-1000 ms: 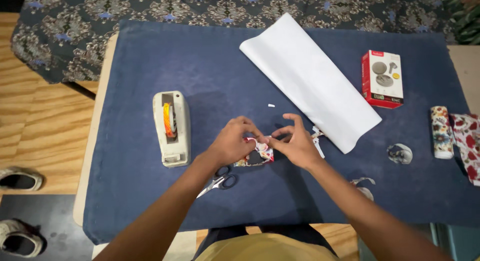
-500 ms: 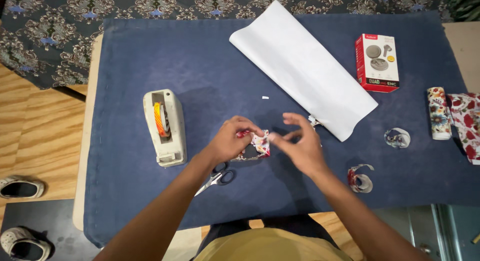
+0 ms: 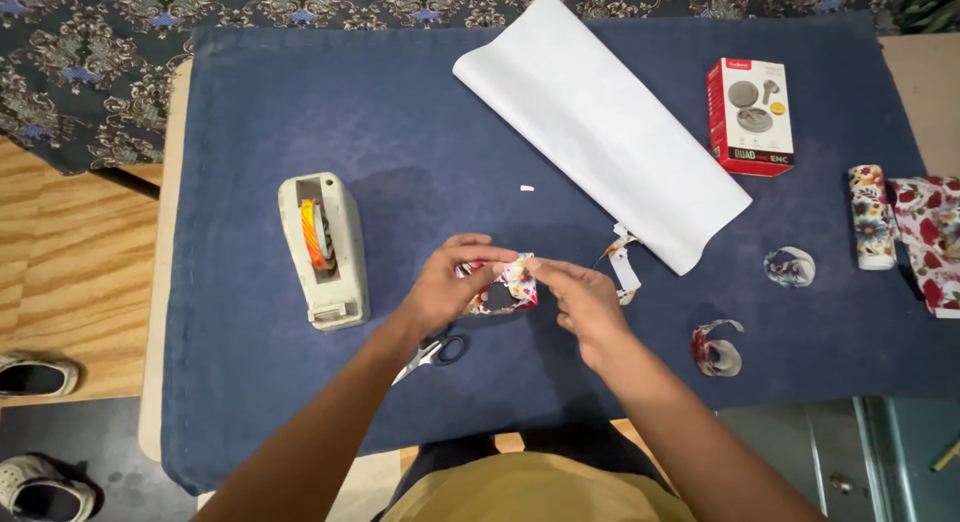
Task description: The person wraps a small box with floral wrapping paper, folds the edges, and secures them with tape. They then cut a strip of wrapping paper with scissors.
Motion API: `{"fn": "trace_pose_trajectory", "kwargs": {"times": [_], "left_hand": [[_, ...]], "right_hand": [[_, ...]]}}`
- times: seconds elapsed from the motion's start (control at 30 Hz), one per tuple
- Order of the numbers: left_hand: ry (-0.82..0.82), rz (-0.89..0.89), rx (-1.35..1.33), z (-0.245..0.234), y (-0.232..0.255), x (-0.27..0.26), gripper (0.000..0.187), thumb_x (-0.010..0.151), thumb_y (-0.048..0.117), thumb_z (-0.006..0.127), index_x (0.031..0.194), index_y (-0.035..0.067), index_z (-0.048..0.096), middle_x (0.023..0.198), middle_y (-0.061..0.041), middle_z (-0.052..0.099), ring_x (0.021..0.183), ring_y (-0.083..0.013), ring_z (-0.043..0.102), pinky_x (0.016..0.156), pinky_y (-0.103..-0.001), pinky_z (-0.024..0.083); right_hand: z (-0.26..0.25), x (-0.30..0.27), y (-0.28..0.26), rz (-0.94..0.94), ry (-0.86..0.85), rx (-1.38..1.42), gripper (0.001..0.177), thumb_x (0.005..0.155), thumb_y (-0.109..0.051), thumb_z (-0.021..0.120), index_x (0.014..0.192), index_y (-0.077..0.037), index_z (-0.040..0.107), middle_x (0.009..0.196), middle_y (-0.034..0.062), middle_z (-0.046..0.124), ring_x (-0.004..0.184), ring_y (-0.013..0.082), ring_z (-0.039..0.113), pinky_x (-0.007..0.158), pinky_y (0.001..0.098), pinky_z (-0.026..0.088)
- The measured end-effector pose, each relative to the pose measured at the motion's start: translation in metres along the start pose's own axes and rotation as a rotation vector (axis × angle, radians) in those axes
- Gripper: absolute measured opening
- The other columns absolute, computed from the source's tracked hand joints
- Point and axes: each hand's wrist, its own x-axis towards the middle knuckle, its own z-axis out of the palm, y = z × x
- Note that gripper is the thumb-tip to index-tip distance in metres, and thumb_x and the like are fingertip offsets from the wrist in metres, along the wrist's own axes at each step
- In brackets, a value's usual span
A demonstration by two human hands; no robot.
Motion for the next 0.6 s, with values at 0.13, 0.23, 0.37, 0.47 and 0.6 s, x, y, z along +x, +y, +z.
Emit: {"fn": "trace_pose_trajectory", "kwargs": {"times": [0.13,0.23,0.37,0.47,0.6], "left_hand": [[0.01,0.044,0.021,0.0,-0.006,-0.001,0.023,0.094,0.018,0.072,0.115,0.016,0.08,0.131,-0.018,0.067,0.135,-0.0269,0.053,0.109,-0.037,0.045],[0.012,-0.009,-0.049,-0.001,-0.005,-0.003,0.022,0.092,0.019,0.071,0.113,0.017,0.079,0.136,-0.018,0.06,0.132,-0.027,0.055,0.104,-0.038,0.049],[0.022,0.038,-0.008,-0.001,-0.003,-0.003,0.022,0.092,0.017,0.072,0.113,0.015,0.08,0.135,-0.02,0.06,0.133,-0.0284,0.054,0.108,-0.038,0.045],[0.032,0.034,-0.015,0.0,-0.002,-0.002,0.022,0.092,0.015,0.071,0.112,0.016,0.08,0.135,-0.018,0.06,0.13,-0.0279,0.056,0.107,-0.038,0.048],[0.025,0.046,0.036,-0.001,-0.001,-0.002,0.021,0.092,0.014,0.071,0.111,0.016,0.08,0.125,-0.015,0.07,0.133,-0.0257,0.055,0.108,-0.038,0.048]], "right_hand": [[0.007,-0.006,0.002,-0.084,0.074,-0.101,0.026,0.084,-0.03,0.08,0.099,-0.01,0.083,0.066,-0.0076,0.06,0.049,0.0015,0.034,0.043,0.0224,0.023],[0.009,-0.001,0.012,-0.14,0.089,-0.099,0.024,0.083,-0.027,0.08,0.099,-0.009,0.083,0.065,-0.007,0.062,0.047,0.0023,0.033,0.043,0.0239,0.023],[0.013,0.008,0.023,-0.428,0.018,-0.015,0.022,0.085,-0.018,0.085,0.101,-0.003,0.084,0.071,-0.009,0.064,0.061,-0.0022,0.051,0.056,0.0188,0.04],[0.014,0.008,0.024,-0.416,0.187,-0.263,0.022,0.079,-0.019,0.087,0.096,-0.007,0.085,0.058,-0.0052,0.052,0.051,0.0024,0.04,0.047,0.0238,0.03],[0.017,0.004,0.015,-0.456,0.231,-0.373,0.022,0.077,-0.022,0.088,0.093,-0.008,0.084,0.057,-0.007,0.049,0.052,0.0038,0.038,0.046,0.0258,0.029]]}}
